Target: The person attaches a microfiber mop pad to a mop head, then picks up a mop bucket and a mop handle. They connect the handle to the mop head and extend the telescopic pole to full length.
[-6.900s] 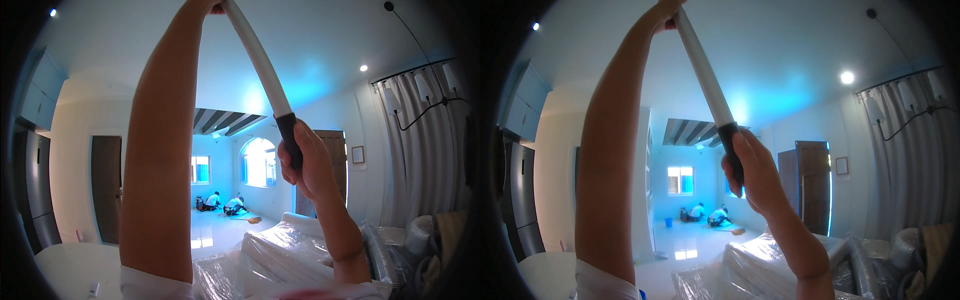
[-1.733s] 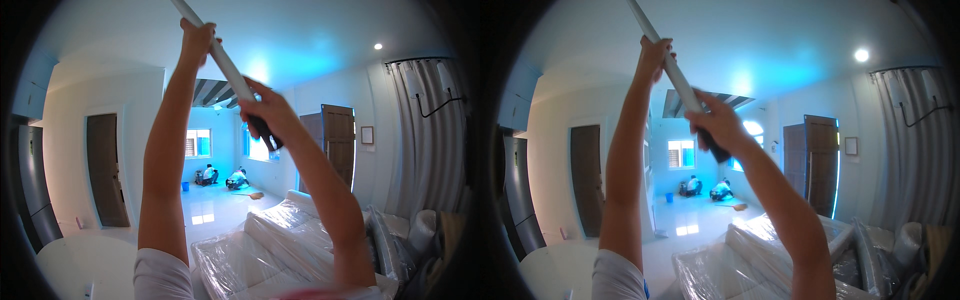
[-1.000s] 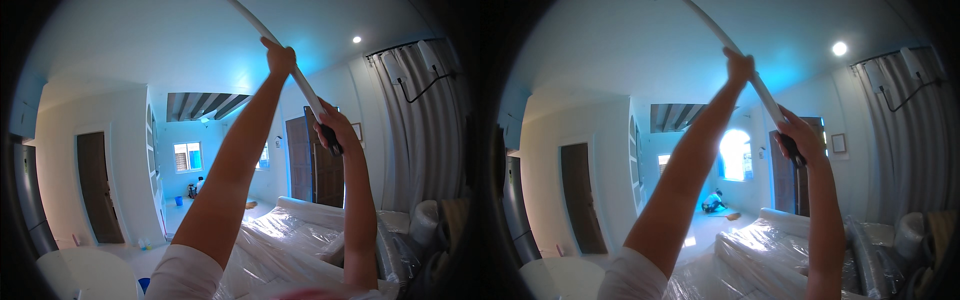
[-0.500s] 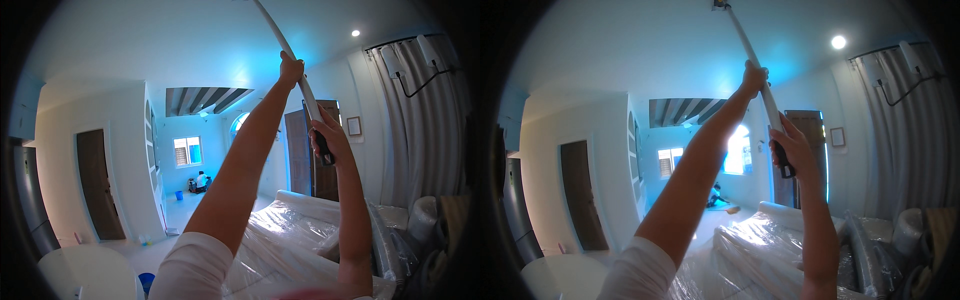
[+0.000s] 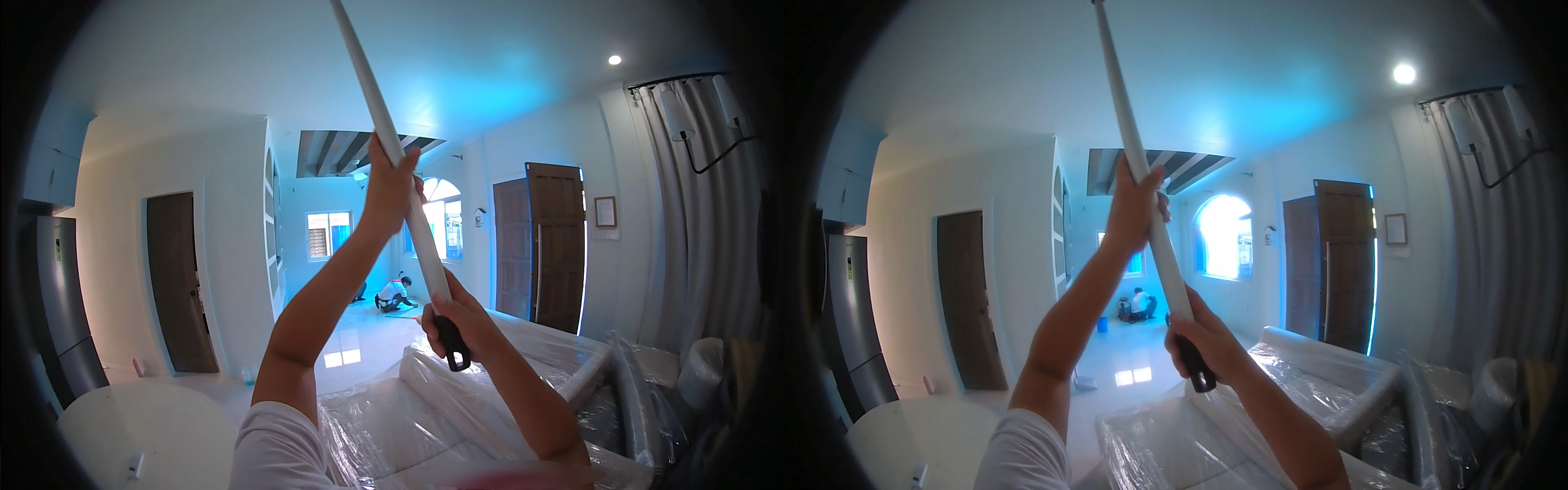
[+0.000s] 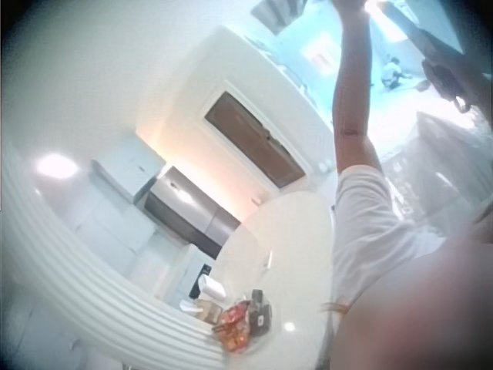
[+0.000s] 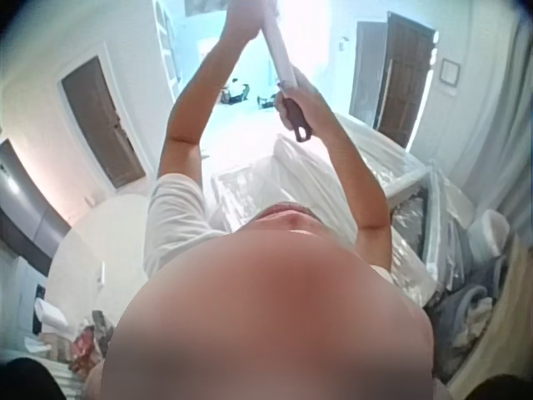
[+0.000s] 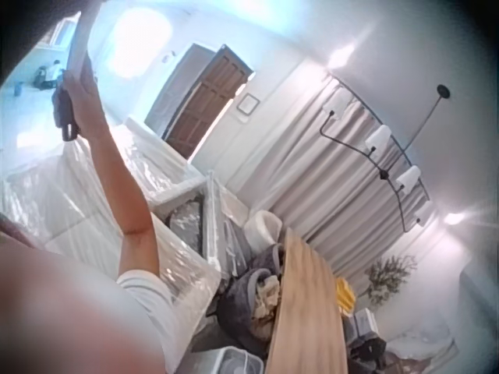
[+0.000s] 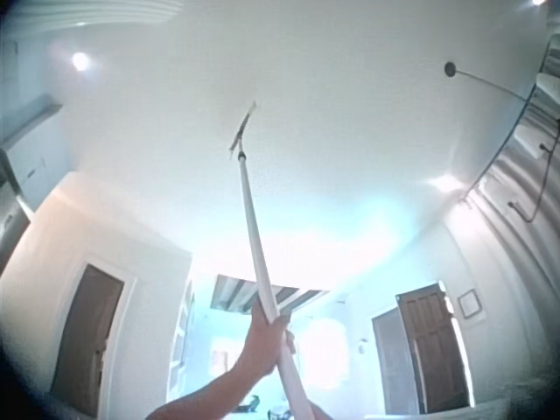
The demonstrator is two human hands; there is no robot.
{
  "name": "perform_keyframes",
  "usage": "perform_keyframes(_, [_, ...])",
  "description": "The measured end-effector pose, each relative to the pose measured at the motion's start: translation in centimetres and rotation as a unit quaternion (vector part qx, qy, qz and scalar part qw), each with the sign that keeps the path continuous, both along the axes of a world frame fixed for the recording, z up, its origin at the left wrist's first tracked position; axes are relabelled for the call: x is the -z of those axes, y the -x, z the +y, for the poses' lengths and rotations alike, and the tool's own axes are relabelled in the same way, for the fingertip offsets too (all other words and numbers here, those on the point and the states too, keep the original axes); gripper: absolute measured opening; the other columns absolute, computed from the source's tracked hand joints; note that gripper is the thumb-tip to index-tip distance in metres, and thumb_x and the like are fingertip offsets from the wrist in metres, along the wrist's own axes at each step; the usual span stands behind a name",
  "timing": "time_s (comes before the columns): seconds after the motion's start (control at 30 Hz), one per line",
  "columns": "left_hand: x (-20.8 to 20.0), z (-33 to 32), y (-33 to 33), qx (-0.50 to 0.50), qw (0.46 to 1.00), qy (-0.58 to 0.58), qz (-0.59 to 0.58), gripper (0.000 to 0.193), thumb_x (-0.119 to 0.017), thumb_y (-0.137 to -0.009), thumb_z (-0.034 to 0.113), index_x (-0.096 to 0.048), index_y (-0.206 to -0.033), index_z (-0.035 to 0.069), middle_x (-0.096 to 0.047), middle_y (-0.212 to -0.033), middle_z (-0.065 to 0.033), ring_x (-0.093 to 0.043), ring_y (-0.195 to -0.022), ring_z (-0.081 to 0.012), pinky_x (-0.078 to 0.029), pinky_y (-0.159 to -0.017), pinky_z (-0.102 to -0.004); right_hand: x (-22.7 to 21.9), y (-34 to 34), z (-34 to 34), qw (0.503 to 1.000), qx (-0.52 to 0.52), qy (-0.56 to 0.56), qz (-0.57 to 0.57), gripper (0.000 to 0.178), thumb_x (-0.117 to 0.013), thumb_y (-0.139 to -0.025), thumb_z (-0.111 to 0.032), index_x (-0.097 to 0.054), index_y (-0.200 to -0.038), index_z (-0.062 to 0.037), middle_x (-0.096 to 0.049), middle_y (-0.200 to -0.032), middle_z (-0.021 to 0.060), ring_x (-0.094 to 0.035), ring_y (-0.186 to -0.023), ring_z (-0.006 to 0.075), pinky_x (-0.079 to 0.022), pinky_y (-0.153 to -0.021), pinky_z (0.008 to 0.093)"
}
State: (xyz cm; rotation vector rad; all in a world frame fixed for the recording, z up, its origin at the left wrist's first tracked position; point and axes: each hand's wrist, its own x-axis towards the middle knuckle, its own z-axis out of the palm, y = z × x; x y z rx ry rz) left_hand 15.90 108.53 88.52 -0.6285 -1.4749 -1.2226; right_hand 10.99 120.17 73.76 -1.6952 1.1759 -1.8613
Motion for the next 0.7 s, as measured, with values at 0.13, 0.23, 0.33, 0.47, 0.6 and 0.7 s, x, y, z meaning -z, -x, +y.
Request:
perform_keyframes(0.13, [-3.2,-4.3,-2.2,-0.025,0.999,-0.023,0.042,0.051,-0.058,-0.080,0.020,-0.026,-0.118,0.008,-0.045,-0.075,-0.0097,-0.050,-0.052,-0.0141,-0.049,-0.045,-0.0295,-3.9,-0.5,-3.0,0.998,0.037,0.010,0.055,0.052,-0.051,-0.085,-0.030,-0.032,-0.125,-0.0038,-0.050,-0.061,0.0054,-0.047,-0.040,0.0119,-0.043,-0.038,0.0232])
perform_keyframes(0.23, [-6.8,-7.8,-2.5,-0.035,0.995,-0.053,0.083,0.050,-0.058,-0.078,0.016,-0.026,-0.116,0.007,-0.046,-0.076,-0.0098,-0.049,-0.053,-0.0143,-0.049,-0.047,-0.0292,-8.3,-1.2,-5.6,0.990,0.094,0.031,0.099,0.045,-0.053,-0.084,-0.029,-0.040,-0.118,-0.0020,-0.050,-0.058,0.0052,-0.046,-0.038,0.0102,-0.040,-0.036,0.0219])
perform_keyframes(0.33, [-11.9,-12.8,-2.2,-0.032,0.993,-0.041,0.107,0.048,-0.058,-0.078,0.013,-0.027,-0.111,0.000,-0.047,-0.074,-0.0102,-0.049,-0.056,-0.0152,-0.048,-0.050,-0.0300,-12.7,-1.2,-9.2,0.982,0.121,0.063,0.128,0.041,-0.054,-0.083,-0.027,-0.044,-0.113,0.0000,-0.051,-0.057,0.0043,-0.046,-0.036,0.0076,-0.038,-0.032,0.0192])
perform_keyframes(0.47, [-17.5,-16.6,-1.2,-0.009,0.990,0.008,0.142,0.058,-0.051,-0.079,0.006,-0.010,-0.118,-0.004,-0.044,-0.084,-0.0192,-0.055,-0.064,-0.0243,-0.054,-0.057,-0.0366,-17.0,-0.5,-11.8,0.967,0.129,0.097,0.197,0.040,-0.051,-0.086,-0.027,-0.043,-0.113,0.0012,-0.054,-0.059,0.0040,-0.047,-0.036,0.0070,-0.039,-0.032,0.0183])
perform_keyframes(0.6, [-21.0,-16.3,-0.2,-0.010,0.990,0.019,0.138,0.055,-0.049,-0.079,0.003,-0.011,-0.117,-0.008,-0.043,-0.090,-0.0242,-0.057,-0.068,-0.0267,-0.054,-0.062,-0.0372,-20.2,1.4,-12.0,0.960,0.137,0.115,0.215,0.032,-0.051,-0.086,-0.027,-0.048,-0.103,-0.0002,-0.054,-0.061,0.0049,-0.049,-0.038,0.0094,-0.042,-0.036,0.0205])
perform_keyframes(0.7, [-21.4,-13.6,1.4,-0.023,0.987,0.001,0.156,0.050,-0.050,-0.077,0.002,-0.017,-0.112,-0.010,-0.044,-0.087,-0.0212,-0.057,-0.072,-0.0263,-0.053,-0.067,-0.0387,-20.8,2.9,-10.1,0.949,0.181,0.121,0.228,0.041,-0.052,-0.085,-0.031,-0.043,-0.112,0.0001,-0.052,-0.058,0.0020,-0.044,-0.035,0.0060,-0.039,-0.033,0.0177])
